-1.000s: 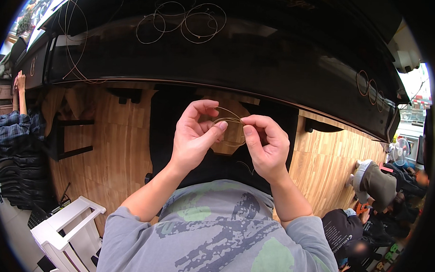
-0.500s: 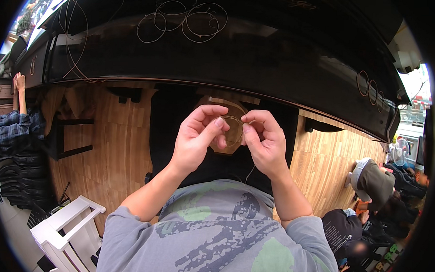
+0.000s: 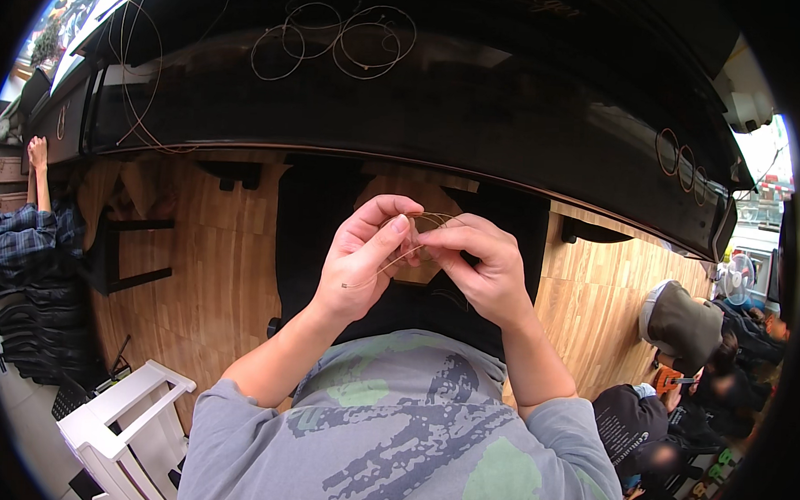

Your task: The person bends and twists thin copper wire into circular loops by hand. They repeatedly pick up wire segments, form them into rings, and place them on the piano surface.

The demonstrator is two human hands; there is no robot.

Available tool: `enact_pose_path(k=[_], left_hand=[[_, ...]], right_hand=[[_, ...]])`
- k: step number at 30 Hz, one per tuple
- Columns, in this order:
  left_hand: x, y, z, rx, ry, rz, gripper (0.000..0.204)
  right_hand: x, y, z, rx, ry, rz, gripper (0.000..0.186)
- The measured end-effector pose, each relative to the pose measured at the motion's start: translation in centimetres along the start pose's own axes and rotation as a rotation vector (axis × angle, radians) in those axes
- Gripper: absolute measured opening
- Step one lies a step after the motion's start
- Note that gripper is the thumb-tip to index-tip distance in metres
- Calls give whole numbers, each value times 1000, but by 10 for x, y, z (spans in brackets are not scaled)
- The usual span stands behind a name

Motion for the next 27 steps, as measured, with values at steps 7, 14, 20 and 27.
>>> enact_pose_path(k=[7, 14, 20, 27], left_hand=[[-7, 1, 0, -39, 47, -113, 19], [-11, 4, -2, -23, 191, -128, 18], [-16, 3, -3, 24, 312, -157, 17], [-18, 4, -2, 42, 345, -158, 17]], right_hand=[[4, 10, 17, -322, -367, 138, 18], [-14, 10, 24, -501, -753, -231, 15], [-24, 15, 20, -538, -1195, -250, 15], [-23, 14, 21, -525, -1130, -262, 16]])
Point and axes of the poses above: each hand's wrist, its own y-axis away from the middle knuckle, its own x-axis out of the back of the hand, z = x × y, the point moved 8 cm from there along -y, towards the middle knuckle
